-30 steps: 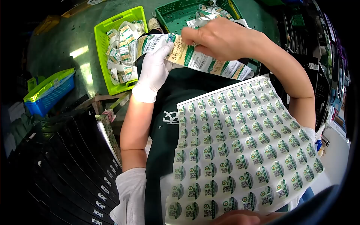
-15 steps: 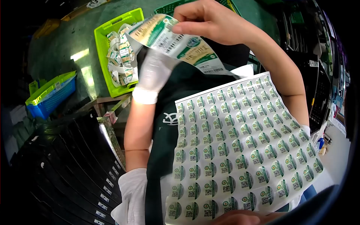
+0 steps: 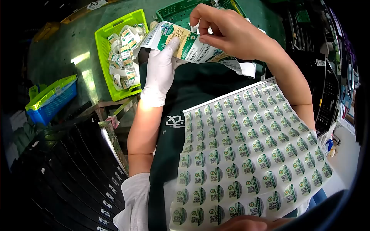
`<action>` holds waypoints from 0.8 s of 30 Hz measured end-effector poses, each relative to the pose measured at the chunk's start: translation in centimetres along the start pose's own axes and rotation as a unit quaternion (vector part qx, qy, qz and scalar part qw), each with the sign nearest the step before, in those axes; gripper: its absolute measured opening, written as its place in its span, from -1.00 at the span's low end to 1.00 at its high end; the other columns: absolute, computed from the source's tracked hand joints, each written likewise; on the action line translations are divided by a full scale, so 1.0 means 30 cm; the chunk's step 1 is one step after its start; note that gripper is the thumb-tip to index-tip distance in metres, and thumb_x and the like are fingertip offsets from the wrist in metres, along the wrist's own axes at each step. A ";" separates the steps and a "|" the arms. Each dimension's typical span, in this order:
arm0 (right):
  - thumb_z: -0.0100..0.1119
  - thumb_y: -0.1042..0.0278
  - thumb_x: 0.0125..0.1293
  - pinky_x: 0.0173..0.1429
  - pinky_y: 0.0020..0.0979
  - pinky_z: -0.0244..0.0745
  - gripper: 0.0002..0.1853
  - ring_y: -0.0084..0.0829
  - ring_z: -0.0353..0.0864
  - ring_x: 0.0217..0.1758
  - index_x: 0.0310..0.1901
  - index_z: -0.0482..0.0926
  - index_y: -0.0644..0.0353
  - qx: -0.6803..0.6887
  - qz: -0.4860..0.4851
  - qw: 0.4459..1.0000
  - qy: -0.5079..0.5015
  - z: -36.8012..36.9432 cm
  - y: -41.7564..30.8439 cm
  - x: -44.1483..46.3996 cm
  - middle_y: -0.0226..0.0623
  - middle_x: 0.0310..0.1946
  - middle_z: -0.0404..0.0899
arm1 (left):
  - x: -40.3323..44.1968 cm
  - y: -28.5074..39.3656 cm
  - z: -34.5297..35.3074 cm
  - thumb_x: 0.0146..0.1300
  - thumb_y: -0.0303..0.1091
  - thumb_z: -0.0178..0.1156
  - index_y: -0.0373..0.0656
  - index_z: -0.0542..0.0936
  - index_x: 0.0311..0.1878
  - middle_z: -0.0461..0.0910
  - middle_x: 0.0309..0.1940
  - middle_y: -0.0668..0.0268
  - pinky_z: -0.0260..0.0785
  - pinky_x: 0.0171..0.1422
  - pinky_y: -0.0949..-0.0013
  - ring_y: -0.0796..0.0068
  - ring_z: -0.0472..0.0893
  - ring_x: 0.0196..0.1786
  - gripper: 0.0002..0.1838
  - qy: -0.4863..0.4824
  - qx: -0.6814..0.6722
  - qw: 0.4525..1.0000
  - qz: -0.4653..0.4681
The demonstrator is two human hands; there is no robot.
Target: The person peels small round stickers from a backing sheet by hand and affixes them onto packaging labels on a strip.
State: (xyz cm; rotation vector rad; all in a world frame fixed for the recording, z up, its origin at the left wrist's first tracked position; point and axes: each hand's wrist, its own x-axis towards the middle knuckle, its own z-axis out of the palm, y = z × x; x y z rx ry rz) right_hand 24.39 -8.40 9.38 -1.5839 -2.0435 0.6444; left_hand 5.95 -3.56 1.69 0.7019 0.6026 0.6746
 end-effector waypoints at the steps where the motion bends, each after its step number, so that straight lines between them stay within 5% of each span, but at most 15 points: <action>1: 0.19 0.52 0.16 -0.30 -0.23 0.44 -0.69 -0.18 0.60 -0.38 -0.06 0.38 0.18 -0.008 -0.011 1.000 0.008 0.001 -0.003 0.004 -0.22 -0.44 0.58 | -0.001 -0.001 0.003 0.41 -0.37 0.02 -0.27 0.35 0.19 0.52 0.03 0.15 0.56 0.07 0.21 0.33 0.60 0.05 -0.65 0.005 -0.001 1.000 0.000; 8: 0.17 0.50 0.17 -0.26 -0.18 0.44 -0.73 -0.12 0.61 -0.34 -0.10 0.38 0.17 -0.006 0.036 0.999 0.003 0.024 -0.037 0.019 -0.20 -0.45 0.59 | -0.003 -0.009 0.010 0.41 -0.38 0.02 -0.27 0.38 0.17 0.54 0.01 0.17 0.56 0.06 0.25 0.35 0.61 0.03 -0.68 0.020 -0.008 1.000 0.014; 11: 0.17 0.60 0.21 -0.43 -0.39 0.33 -0.72 -0.40 0.45 -0.53 -0.09 0.34 0.21 -0.012 -0.018 0.999 0.047 0.053 -0.008 0.009 -0.29 -0.49 0.46 | -0.002 -0.010 0.010 0.41 -0.39 0.01 -0.29 0.38 0.16 0.54 0.00 0.17 0.57 0.04 0.26 0.36 0.62 0.00 -0.68 0.036 -0.013 0.999 0.004; 17: 0.17 0.59 0.21 -0.43 -0.40 0.34 -0.75 -0.42 0.48 -0.52 -0.13 0.34 0.21 0.016 0.027 0.998 0.048 0.073 -0.010 0.006 -0.29 -0.46 0.48 | -0.011 0.001 0.023 0.40 -0.41 0.00 -0.29 0.37 0.18 0.54 0.02 0.16 0.57 0.04 0.25 0.34 0.62 0.00 -0.67 0.056 -0.013 0.998 -0.012; 20: 0.15 0.51 0.16 -0.27 -0.17 0.45 -0.75 -0.11 0.60 -0.30 -0.13 0.37 0.20 -0.021 0.040 0.998 0.035 0.075 -0.004 0.013 -0.19 -0.38 0.60 | -0.013 -0.011 0.004 0.40 -0.42 0.01 -0.25 0.34 0.24 0.51 0.09 0.15 0.55 0.08 0.19 0.30 0.59 0.08 -0.63 0.038 -0.021 0.999 -0.011; 24: 0.28 0.39 0.12 -0.20 -0.17 0.46 -0.62 -0.14 0.61 -0.25 -0.03 0.40 0.18 -0.051 0.041 0.994 0.091 0.081 0.011 0.011 -0.24 -0.28 0.61 | -0.005 -0.025 -0.007 0.41 -0.41 0.01 -0.22 0.34 0.25 0.51 0.09 0.16 0.53 0.11 0.16 0.31 0.58 0.09 -0.63 0.046 -0.042 0.998 0.022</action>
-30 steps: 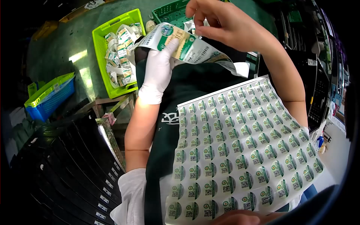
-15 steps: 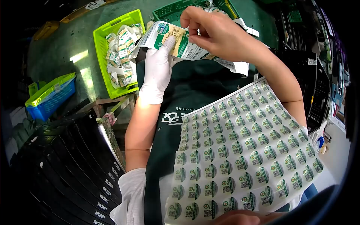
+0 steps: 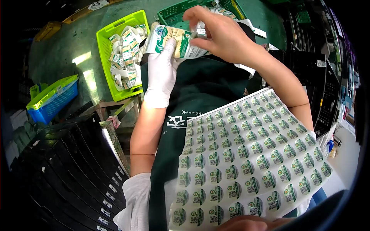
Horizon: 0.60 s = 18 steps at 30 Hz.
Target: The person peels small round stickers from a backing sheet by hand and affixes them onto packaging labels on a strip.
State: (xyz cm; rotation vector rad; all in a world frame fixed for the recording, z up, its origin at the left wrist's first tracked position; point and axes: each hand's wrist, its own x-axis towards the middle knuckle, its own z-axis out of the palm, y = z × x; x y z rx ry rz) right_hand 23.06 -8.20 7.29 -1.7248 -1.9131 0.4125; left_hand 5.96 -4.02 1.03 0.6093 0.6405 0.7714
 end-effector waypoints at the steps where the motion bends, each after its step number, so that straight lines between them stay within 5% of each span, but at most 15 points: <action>1: 0.32 0.36 0.10 -0.18 -0.18 0.47 -0.57 -0.16 0.62 -0.23 0.01 0.40 0.17 -0.023 -0.011 0.999 0.047 0.004 0.016 0.000 -0.25 -0.26 0.61 | 0.003 -0.003 0.000 0.41 -0.41 0.01 -0.22 0.34 0.25 0.51 0.09 0.16 0.52 0.12 0.16 0.31 0.58 0.09 -0.63 0.003 -0.008 1.000 0.013; 3: 0.37 0.19 0.10 -0.14 -0.23 0.48 -0.49 -0.20 0.63 -0.22 0.06 0.45 0.15 -0.039 -0.018 0.994 0.101 -0.009 0.053 0.020 -0.24 -0.26 0.62 | 0.004 -0.003 -0.017 0.41 -0.43 0.01 -0.23 0.31 0.27 0.50 0.10 0.15 0.51 0.15 0.16 0.30 0.58 0.09 -0.61 0.005 -0.015 1.000 0.011; 5: 0.32 0.07 0.17 -0.15 -0.28 0.48 -0.55 -0.20 0.64 -0.25 -0.01 0.50 0.17 0.023 0.081 0.996 -0.034 -0.060 0.058 0.016 -0.23 -0.26 0.63 | 0.004 -0.004 -0.018 0.40 -0.48 0.00 -0.27 0.27 0.30 0.48 0.11 0.11 0.51 0.16 0.19 0.26 0.58 0.08 -0.58 0.014 -0.032 0.999 0.024; 7: 0.27 -0.03 0.20 -0.19 -0.29 0.48 -0.54 -0.20 0.62 -0.31 -0.07 0.53 0.18 0.058 0.085 0.982 -0.157 -0.091 0.038 -0.010 -0.22 -0.26 0.64 | 0.010 0.015 -0.025 0.37 -0.48 0.04 -0.25 0.30 0.26 0.49 0.09 0.13 0.55 0.09 0.16 0.26 0.60 0.05 -0.59 0.018 -0.022 0.999 0.043; 9: 0.33 -0.07 0.12 -0.20 -0.27 0.46 -0.49 -0.20 0.61 -0.33 -0.03 0.51 0.13 0.000 0.046 0.984 -0.171 -0.110 0.056 -0.053 -0.24 -0.27 0.63 | 0.017 0.070 -0.036 0.36 -0.49 0.05 -0.25 0.32 0.23 0.49 0.08 0.13 0.58 0.05 0.14 0.27 0.61 0.04 -0.61 0.010 -0.023 0.998 0.055; 13: 0.37 0.15 0.08 -0.17 -0.29 0.46 -0.58 -0.24 0.61 -0.21 -0.04 0.52 0.07 -0.026 0.139 0.970 -0.197 -0.130 0.113 -0.173 -0.32 -0.34 0.61 | 0.046 0.169 -0.074 0.37 -0.46 0.02 -0.22 0.35 0.21 0.53 0.05 0.13 0.59 0.04 0.10 0.25 0.61 0.05 -0.65 0.007 -0.063 0.995 0.081; 17: 0.29 0.37 0.12 -0.14 -0.27 0.48 -0.81 -0.27 0.62 -0.22 -0.21 0.61 0.14 -0.106 0.164 0.977 -0.087 -0.121 0.225 -0.338 -0.24 -0.34 0.62 | 0.042 0.195 -0.025 0.38 -0.45 0.02 -0.25 0.36 0.19 0.54 0.05 0.13 0.57 0.10 0.11 0.24 0.61 0.06 -0.66 -0.045 -0.095 0.992 0.069; 18: 0.26 0.45 0.13 -0.13 -0.28 0.48 -0.84 -0.30 0.63 -0.21 -0.22 0.63 0.20 -0.039 0.225 0.972 -0.056 -0.174 0.246 -0.377 -0.18 -0.32 0.62 | 0.041 0.187 -0.008 0.39 -0.44 0.02 -0.25 0.36 0.19 0.53 0.05 0.13 0.57 0.10 0.11 0.24 0.60 0.07 -0.67 -0.052 -0.085 0.993 0.060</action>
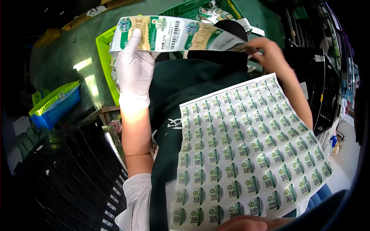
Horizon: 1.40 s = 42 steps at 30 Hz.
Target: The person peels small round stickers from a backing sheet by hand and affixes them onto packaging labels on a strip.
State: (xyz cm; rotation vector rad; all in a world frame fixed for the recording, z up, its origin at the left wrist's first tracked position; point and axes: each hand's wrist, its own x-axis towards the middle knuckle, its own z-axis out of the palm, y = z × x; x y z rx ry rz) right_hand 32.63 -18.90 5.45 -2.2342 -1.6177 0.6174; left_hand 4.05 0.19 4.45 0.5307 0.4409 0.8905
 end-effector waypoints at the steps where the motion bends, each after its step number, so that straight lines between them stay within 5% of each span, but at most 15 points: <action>1: 0.23 0.50 0.14 -0.11 -0.33 0.48 -0.81 -0.32 0.62 -0.18 -0.18 0.63 0.27 0.018 -0.005 1.000 0.017 -0.081 0.025 -0.033 -0.16 -0.31 0.63 | -0.001 -0.014 0.019 0.39 -0.43 0.02 -0.26 0.36 0.19 0.53 0.06 0.12 0.57 0.09 0.11 0.24 0.60 0.07 -0.67 -0.007 0.009 1.000 -0.010; 3: 0.17 0.49 0.17 -0.13 -0.46 0.41 -0.85 -0.43 0.55 -0.28 -0.26 0.61 0.37 0.089 0.066 0.994 -0.026 -0.312 -0.012 -0.106 -0.31 -0.36 0.62 | 0.011 -0.057 0.034 0.41 -0.46 -0.04 -0.21 0.35 0.20 0.49 0.12 0.07 0.56 0.12 0.10 0.16 0.55 0.14 -0.68 -0.058 -0.061 0.996 -0.042; 5: 0.23 0.17 0.11 -0.31 -0.52 0.24 -0.67 -0.54 0.40 -0.50 -0.40 0.61 0.37 0.135 -0.033 0.977 -0.164 -0.507 -0.007 -0.148 -0.29 -0.46 0.57 | 0.049 -0.067 -0.027 0.42 -0.45 -0.06 -0.20 0.35 0.20 0.51 0.11 0.09 0.57 0.11 0.10 0.18 0.56 0.13 -0.69 -0.100 -0.203 0.964 -0.139; 8: 0.27 0.21 0.08 -0.33 -0.51 0.27 -0.69 -0.55 0.48 -0.46 -0.37 0.62 0.36 0.137 -0.095 0.966 -0.196 -0.564 0.036 -0.169 -0.27 -0.43 0.60 | 0.025 -0.108 -0.033 0.45 -0.42 -0.09 -0.20 0.37 0.19 0.50 0.12 0.10 0.48 0.21 0.15 0.20 0.53 0.17 -0.71 -0.074 -0.242 0.953 -0.167; 11: 0.16 0.60 0.19 -0.05 -0.47 0.49 -0.86 -0.46 0.61 -0.20 -0.20 0.62 0.35 -0.042 0.046 0.990 -0.124 -0.373 0.152 -0.037 -0.24 -0.31 0.65 | 0.003 -0.047 -0.059 0.42 -0.42 -0.03 -0.12 0.37 0.20 0.52 0.09 0.17 0.47 0.21 0.03 0.20 0.52 0.18 -0.69 -0.050 -0.169 0.979 -0.098; 13: 0.20 0.54 0.21 -0.03 -0.37 0.53 -0.83 -0.41 0.65 -0.20 -0.16 0.61 0.35 -0.007 0.074 0.993 -0.089 -0.219 0.211 0.066 -0.22 -0.29 0.67 | -0.027 0.042 -0.081 0.42 -0.41 -0.03 -0.09 0.38 0.21 0.50 0.12 0.16 0.46 0.21 0.02 0.20 0.50 0.21 -0.68 0.007 -0.177 0.981 -0.075; 15: 0.20 0.51 0.22 -0.03 -0.36 0.52 -0.85 -0.33 0.65 -0.17 -0.17 0.61 0.31 -0.049 -0.016 0.994 -0.093 -0.108 0.142 0.179 -0.20 -0.25 0.65 | -0.094 0.146 -0.108 0.47 -0.34 -0.13 -0.21 0.38 0.22 0.43 0.22 0.04 0.42 0.26 0.01 0.11 0.46 0.26 -0.66 -0.044 -0.208 0.975 -0.060; 17: 0.19 0.34 0.25 -0.10 -0.34 0.52 -0.79 -0.19 0.65 -0.19 -0.13 0.64 0.19 -0.078 -0.111 0.989 0.066 0.005 0.019 0.269 -0.19 -0.24 0.67 | -0.141 0.221 -0.110 0.48 -0.32 -0.16 -0.29 0.38 0.23 0.43 0.23 0.02 0.41 0.26 0.02 0.11 0.46 0.26 -0.64 -0.092 -0.178 0.980 -0.011; 20: 0.21 0.24 0.26 -0.03 -0.37 0.49 -0.70 -0.37 0.64 -0.12 -0.01 0.61 0.14 0.191 -0.242 0.950 0.053 0.105 -0.244 0.342 -0.23 -0.20 0.66 | -0.195 0.289 -0.098 0.49 -0.34 -0.17 -0.35 0.39 0.22 0.44 0.22 -0.01 0.40 0.28 0.05 0.15 0.46 0.27 -0.63 -0.100 -0.200 0.974 0.024; 23: 0.24 0.26 0.23 -0.15 -0.42 0.46 -0.72 -0.34 0.60 -0.26 -0.11 0.62 0.27 0.091 -0.338 0.937 0.010 0.132 -0.411 0.346 -0.23 -0.25 0.67 | -0.233 0.348 -0.119 0.49 -0.33 -0.17 -0.35 0.40 0.20 0.44 0.21 -0.04 0.39 0.29 0.04 0.17 0.45 0.27 -0.63 -0.071 -0.176 0.979 0.080; 29: 0.30 0.27 0.23 -0.37 -0.52 0.35 -0.72 -0.68 0.38 -0.47 -0.23 0.62 0.37 0.208 -0.220 0.877 -0.373 -0.067 -0.385 0.275 -0.49 -0.55 0.52 | -0.244 0.422 -0.254 0.45 -0.23 -0.07 -0.23 0.43 0.23 0.46 0.20 0.04 0.33 0.29 -0.10 0.10 0.47 0.22 -0.61 -0.024 -0.179 0.980 0.079; 32: 0.34 0.36 0.16 -0.39 -0.57 0.34 -0.77 -0.68 0.40 -0.49 -0.30 0.62 0.39 0.178 -0.195 0.918 -0.296 -0.148 -0.223 0.218 -0.48 -0.55 0.54 | -0.196 0.418 -0.264 0.46 -0.18 -0.10 -0.26 0.36 0.28 0.41 0.24 -0.01 0.25 0.34 -0.13 0.05 0.42 0.28 -0.54 -0.021 -0.195 0.980 0.038; 33: 0.32 0.41 0.14 -0.31 -0.54 0.41 -0.80 -0.64 0.46 -0.45 -0.32 0.61 0.41 0.079 -0.049 0.968 -0.233 -0.206 -0.223 0.164 -0.45 -0.52 0.56 | -0.171 0.426 -0.256 0.46 -0.18 -0.10 -0.28 0.34 0.31 0.37 0.28 0.00 0.19 0.39 -0.14 0.04 0.37 0.33 -0.53 -0.028 -0.214 0.976 0.021; 35: 0.29 0.43 0.16 -0.23 -0.51 0.46 -0.82 -0.62 0.50 -0.42 -0.32 0.61 0.41 0.101 -0.012 0.980 -0.170 -0.214 -0.069 0.107 -0.43 -0.50 0.59 | -0.124 0.406 -0.234 0.49 -0.22 -0.21 -0.37 0.19 0.36 0.18 0.36 -0.16 0.08 0.46 -0.12 -0.06 0.24 0.40 -0.49 -0.157 -0.184 0.970 0.023; 42: 0.19 0.28 0.30 0.06 -0.49 0.47 -0.73 -0.54 0.56 -0.07 -0.04 0.56 0.24 0.080 0.157 0.983 -0.056 -0.693 0.266 -0.209 -0.40 -0.14 0.58 | 0.106 0.213 0.076 0.47 -0.32 -0.14 -0.29 0.34 0.26 0.36 0.29 0.08 0.12 0.44 0.05 0.16 0.33 0.35 -0.61 -0.237 -0.207 0.935 -0.161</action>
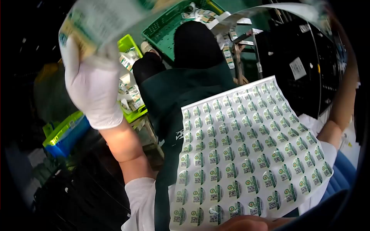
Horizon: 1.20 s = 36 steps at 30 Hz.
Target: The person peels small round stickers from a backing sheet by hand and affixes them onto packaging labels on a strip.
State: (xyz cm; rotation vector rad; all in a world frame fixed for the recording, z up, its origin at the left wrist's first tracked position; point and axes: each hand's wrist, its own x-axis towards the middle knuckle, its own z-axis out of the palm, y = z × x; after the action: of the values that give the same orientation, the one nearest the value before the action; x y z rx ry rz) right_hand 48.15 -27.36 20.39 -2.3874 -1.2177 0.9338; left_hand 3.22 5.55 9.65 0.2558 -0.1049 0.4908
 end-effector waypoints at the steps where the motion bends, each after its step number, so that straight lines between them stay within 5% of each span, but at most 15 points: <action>1: 0.18 0.27 0.30 0.05 -0.48 0.47 -0.73 -0.53 0.56 -0.08 -0.05 0.56 0.24 -0.004 0.011 1.000 0.007 -0.070 0.001 -0.058 -0.39 -0.15 0.58 | 0.056 -0.035 0.017 0.47 -0.30 -0.14 -0.22 0.36 0.26 0.41 0.25 0.10 0.18 0.40 -0.04 0.12 0.35 0.32 -0.62 0.029 -0.011 0.999 -0.010; 3: 0.18 0.26 0.30 0.04 -0.45 0.48 -0.73 -0.51 0.56 -0.10 -0.07 0.56 0.24 -0.007 0.036 0.999 0.010 -0.150 -0.023 -0.174 -0.37 -0.17 0.58 | 0.161 -0.095 0.013 0.46 -0.36 -0.13 -0.36 0.28 0.29 0.39 0.25 -0.02 0.19 0.42 0.05 0.13 0.39 0.29 -0.59 -0.124 -0.001 0.989 -0.076; 7: 0.17 0.22 0.30 0.01 -0.41 0.49 -0.73 -0.46 0.56 -0.15 -0.11 0.56 0.24 -0.003 0.062 0.998 -0.010 -0.122 -0.080 -0.219 -0.34 -0.22 0.58 | 0.184 -0.082 -0.009 0.45 -0.31 -0.11 -0.27 0.37 0.24 0.43 0.21 0.06 0.22 0.38 -0.02 0.08 0.41 0.27 -0.62 -0.062 -0.093 0.989 -0.093; 12: 0.16 0.17 0.30 -0.03 -0.35 0.50 -0.72 -0.40 0.55 -0.22 -0.16 0.55 0.24 -0.013 0.060 0.990 -0.126 0.314 -0.180 -0.007 -0.30 -0.27 0.57 | -0.042 0.138 -0.189 0.43 -0.30 -0.08 -0.27 0.46 0.16 0.53 0.11 0.11 0.35 0.18 0.16 0.27 0.52 0.08 -0.66 -0.011 -0.010 1.000 -0.015; 14: 0.17 0.24 0.28 -0.13 -0.32 0.48 -0.78 -0.36 0.53 -0.33 -0.26 0.54 0.25 -0.123 -0.071 0.968 -0.205 0.558 -0.222 0.073 -0.27 -0.42 0.56 | -0.170 0.210 -0.213 0.42 -0.30 -0.07 -0.25 0.48 0.13 0.56 0.08 0.12 0.37 0.14 0.21 0.31 0.54 0.08 -0.67 0.059 0.043 0.997 0.030; 15: 0.12 0.23 0.27 -0.16 -0.23 0.47 -0.80 -0.21 0.56 -0.34 -0.26 0.56 0.19 -0.103 -0.125 0.958 -0.238 0.669 -0.175 0.112 -0.18 -0.41 0.59 | -0.187 0.165 -0.148 0.41 -0.29 -0.05 -0.25 0.48 0.13 0.56 0.08 0.13 0.38 0.15 0.21 0.28 0.54 0.12 -0.67 0.289 0.168 0.928 0.166; 17: 0.12 0.23 0.27 -0.16 -0.18 0.47 -0.80 -0.10 0.60 -0.32 -0.25 0.58 0.18 -0.201 -0.167 0.922 -0.286 0.768 -0.183 0.185 -0.15 -0.43 0.62 | -0.289 0.199 -0.197 0.39 -0.29 -0.02 -0.25 0.48 0.13 0.56 0.10 0.14 0.35 0.23 0.18 0.24 0.53 0.16 -0.66 0.229 0.159 0.951 0.133; 19: 0.10 0.24 0.30 -0.17 -0.16 0.48 -0.80 -0.06 0.62 -0.28 -0.22 0.60 0.17 -0.216 -0.224 0.937 -0.158 0.788 -0.312 0.297 -0.12 -0.42 0.63 | -0.298 0.155 -0.143 0.38 -0.31 0.00 -0.25 0.48 0.13 0.56 0.09 0.16 0.33 0.28 0.15 0.24 0.54 0.15 -0.67 0.210 0.179 0.948 0.158; 20: 0.10 0.22 0.32 -0.19 -0.18 0.48 -0.78 -0.05 0.60 -0.32 -0.18 0.61 0.17 -0.098 -0.301 0.945 -0.082 0.829 -0.357 0.352 -0.10 -0.43 0.62 | -0.295 0.135 -0.126 0.38 -0.34 0.00 -0.25 0.48 0.13 0.57 0.09 0.17 0.33 0.28 0.16 0.25 0.54 0.15 -0.68 0.268 0.198 0.922 0.196; 23: 0.21 0.05 0.28 -0.06 -0.38 0.51 -0.55 -0.33 0.64 -0.15 0.05 0.54 0.24 0.126 -0.371 0.908 -0.145 0.906 -0.607 0.379 -0.15 -0.21 0.67 | -0.302 0.125 -0.104 0.38 -0.36 0.00 -0.24 0.47 0.14 0.57 0.09 0.18 0.31 0.30 0.15 0.26 0.54 0.15 -0.68 0.250 0.215 0.920 0.211; 27: 0.27 0.31 0.22 -0.31 -0.42 0.37 -0.76 -0.47 0.48 -0.46 -0.18 0.59 0.30 0.109 -0.377 0.899 -0.193 0.951 -0.780 0.383 -0.24 -0.47 0.60 | -0.277 0.139 -0.074 0.40 -0.05 0.02 -0.32 0.42 0.20 0.49 0.18 0.06 0.20 0.38 0.05 0.17 0.44 0.26 -0.48 0.301 0.185 0.882 0.311; 29: 0.24 0.36 0.23 -0.32 -0.43 0.37 -0.81 -0.51 0.46 -0.48 -0.23 0.58 0.31 0.123 -0.369 0.909 -0.149 0.968 -0.769 0.387 -0.24 -0.51 0.59 | -0.296 0.066 -0.099 0.29 0.28 0.00 -0.34 0.29 0.31 0.33 0.32 0.04 0.23 0.35 0.05 0.19 0.32 0.36 -0.16 0.188 0.176 0.934 0.247; 31: 0.24 0.35 0.24 -0.33 -0.43 0.37 -0.82 -0.54 0.46 -0.48 -0.24 0.58 0.31 0.136 -0.363 0.915 -0.112 0.982 -0.733 0.391 -0.25 -0.52 0.58 | -0.294 -0.019 -0.232 0.36 0.07 0.06 -0.34 0.36 0.25 0.43 0.22 0.07 0.30 0.30 0.11 0.27 0.40 0.30 -0.35 -0.001 0.152 0.980 0.131; 33: 0.23 0.34 0.25 -0.25 -0.47 0.41 -0.82 -0.57 0.50 -0.40 -0.21 0.59 0.28 0.134 -0.346 0.921 -0.118 0.966 -0.710 0.387 -0.32 -0.45 0.61 | -0.262 -0.162 -0.207 0.40 -0.23 0.08 -0.32 0.45 0.16 0.54 0.09 0.15 0.42 0.19 0.21 0.35 0.52 0.17 -0.60 0.300 0.429 0.838 0.153; 36: 0.21 0.28 0.30 -0.06 -0.53 0.39 -0.76 -0.61 0.52 -0.15 -0.09 0.57 0.22 0.214 -0.320 0.920 -0.068 0.919 -0.682 0.419 -0.44 -0.22 0.59 | -0.214 -0.234 -0.207 0.40 -0.42 0.05 -0.35 0.51 0.08 0.61 -0.06 0.20 0.55 0.01 0.33 0.43 0.64 -0.08 -0.73 0.336 0.323 0.860 0.210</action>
State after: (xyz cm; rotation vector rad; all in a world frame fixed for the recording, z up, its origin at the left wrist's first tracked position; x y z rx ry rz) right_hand 22.66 -5.77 5.52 -1.4597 -1.5155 1.0119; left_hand 1.19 -1.65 1.11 0.7127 0.7199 1.0236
